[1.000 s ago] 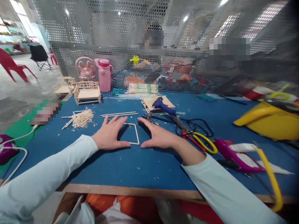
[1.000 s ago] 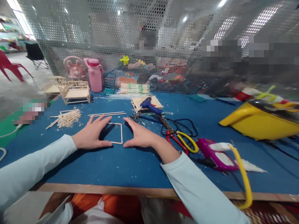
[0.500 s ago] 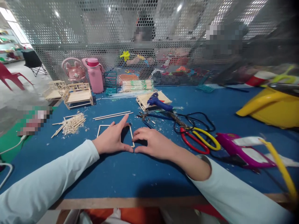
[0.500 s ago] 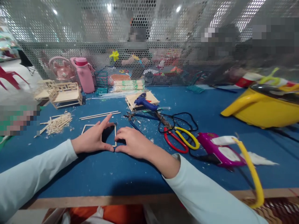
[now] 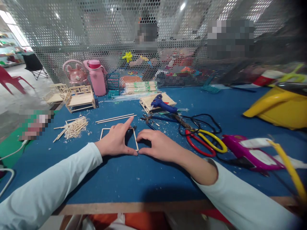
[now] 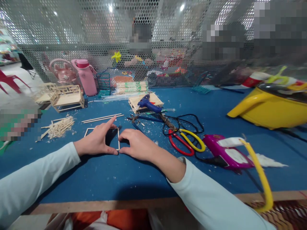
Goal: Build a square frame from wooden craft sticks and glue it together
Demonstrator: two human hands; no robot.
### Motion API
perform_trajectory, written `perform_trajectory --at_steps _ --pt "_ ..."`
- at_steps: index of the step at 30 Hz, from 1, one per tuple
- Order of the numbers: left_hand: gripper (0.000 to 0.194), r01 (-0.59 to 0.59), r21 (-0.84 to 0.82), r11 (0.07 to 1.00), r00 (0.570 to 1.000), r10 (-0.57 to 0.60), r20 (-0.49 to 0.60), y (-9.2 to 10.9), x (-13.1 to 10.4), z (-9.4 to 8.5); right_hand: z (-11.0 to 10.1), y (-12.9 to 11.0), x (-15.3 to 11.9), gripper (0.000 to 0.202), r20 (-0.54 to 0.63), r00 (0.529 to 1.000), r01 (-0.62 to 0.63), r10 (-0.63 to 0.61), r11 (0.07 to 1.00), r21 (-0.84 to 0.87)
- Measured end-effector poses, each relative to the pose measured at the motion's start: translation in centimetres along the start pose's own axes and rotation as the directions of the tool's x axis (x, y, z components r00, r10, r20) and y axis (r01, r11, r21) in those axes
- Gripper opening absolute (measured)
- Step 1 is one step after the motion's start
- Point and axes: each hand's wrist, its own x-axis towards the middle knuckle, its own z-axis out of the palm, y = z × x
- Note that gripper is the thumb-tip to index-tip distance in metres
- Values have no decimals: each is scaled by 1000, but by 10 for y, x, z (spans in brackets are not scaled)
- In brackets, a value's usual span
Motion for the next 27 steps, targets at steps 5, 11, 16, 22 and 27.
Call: perform_trajectory --at_steps 5,11,16,22,27 --pt "120 25 -3 1000 1000 -25 16 4 1 -2 2 1 0 28 -4 1000 -15 14 998 -58" --pt "119 35 -2 999 999 -35 35 3 2 -1 6 1 1 25 -30 999 -43 41 997 -59" --pt "118 35 7 999 999 -35 38 3 2 0 7 1 3 25 12 998 -56 56 998 -27" --pt "118 26 8 1000 999 -27 40 4 1 -2 -3 8 3 28 71 997 -34 29 996 81" --pt "117 13 3 1000 999 -13 34 4 1 -3 -4 9 5 4 38 998 -48 45 995 91"
